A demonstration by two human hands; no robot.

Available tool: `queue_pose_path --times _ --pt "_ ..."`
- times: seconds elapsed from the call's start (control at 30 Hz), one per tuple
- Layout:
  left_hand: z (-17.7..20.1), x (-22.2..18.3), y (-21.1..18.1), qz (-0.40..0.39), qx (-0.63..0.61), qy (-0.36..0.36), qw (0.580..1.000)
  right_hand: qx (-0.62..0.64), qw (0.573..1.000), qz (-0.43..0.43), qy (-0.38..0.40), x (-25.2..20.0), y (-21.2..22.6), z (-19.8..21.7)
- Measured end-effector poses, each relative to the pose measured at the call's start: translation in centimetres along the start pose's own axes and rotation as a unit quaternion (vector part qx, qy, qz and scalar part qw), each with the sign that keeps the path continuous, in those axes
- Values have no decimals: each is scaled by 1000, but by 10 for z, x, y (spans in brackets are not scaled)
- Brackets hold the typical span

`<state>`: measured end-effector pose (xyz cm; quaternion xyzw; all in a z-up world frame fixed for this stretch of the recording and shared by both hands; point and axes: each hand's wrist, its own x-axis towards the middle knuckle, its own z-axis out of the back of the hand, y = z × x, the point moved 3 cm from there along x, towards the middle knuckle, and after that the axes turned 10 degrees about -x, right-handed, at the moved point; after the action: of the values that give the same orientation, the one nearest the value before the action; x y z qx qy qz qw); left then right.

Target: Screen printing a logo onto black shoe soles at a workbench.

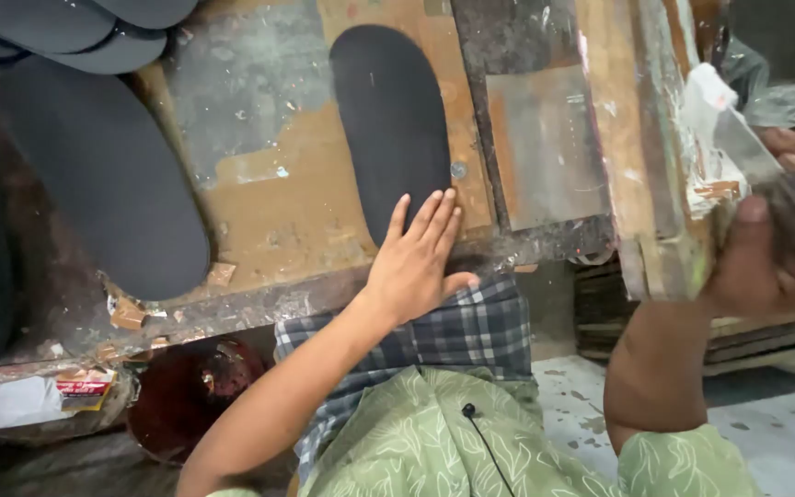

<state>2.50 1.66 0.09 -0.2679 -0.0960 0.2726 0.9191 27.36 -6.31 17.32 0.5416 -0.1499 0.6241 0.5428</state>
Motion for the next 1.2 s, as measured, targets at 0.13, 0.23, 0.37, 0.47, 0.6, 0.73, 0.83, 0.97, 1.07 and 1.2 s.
queue_pose_path --times 0.13,0.23,0.37,0.47,0.6,0.73,0.83,0.97,1.07,1.2 --pt "1 15 17 -6 -30 -26 999 88 980 13 177 -15 -20 8" --pt "2 44 37 22 22 -45 998 36 998 -46 18 -34 -25 10" --pt "0 61 44 26 22 -79 996 40 997 -47 -39 -16 -10 -1" --pt "-1 46 28 10 37 -47 998 14 998 -40 -49 -17 -11 0" --pt "-7 21 15 -14 38 -25 999 -18 999 -12 -43 -26 -21 6" --pt "8 -1 5 -38 33 -11 999 -8 999 -37 -28 -19 -20 1" --pt "53 -21 -14 -42 -159 21 986 -25 999 12 -42 -11 3 -18" --pt "120 -50 -33 -59 -418 -160 892 -47 996 -19 72 -38 32 -55" --pt "95 -58 -18 91 -532 -223 812 27 963 -137 231 -56 33 -93" --pt "29 -68 24 260 -435 -296 810 12 921 -134 366 -101 27 -121"
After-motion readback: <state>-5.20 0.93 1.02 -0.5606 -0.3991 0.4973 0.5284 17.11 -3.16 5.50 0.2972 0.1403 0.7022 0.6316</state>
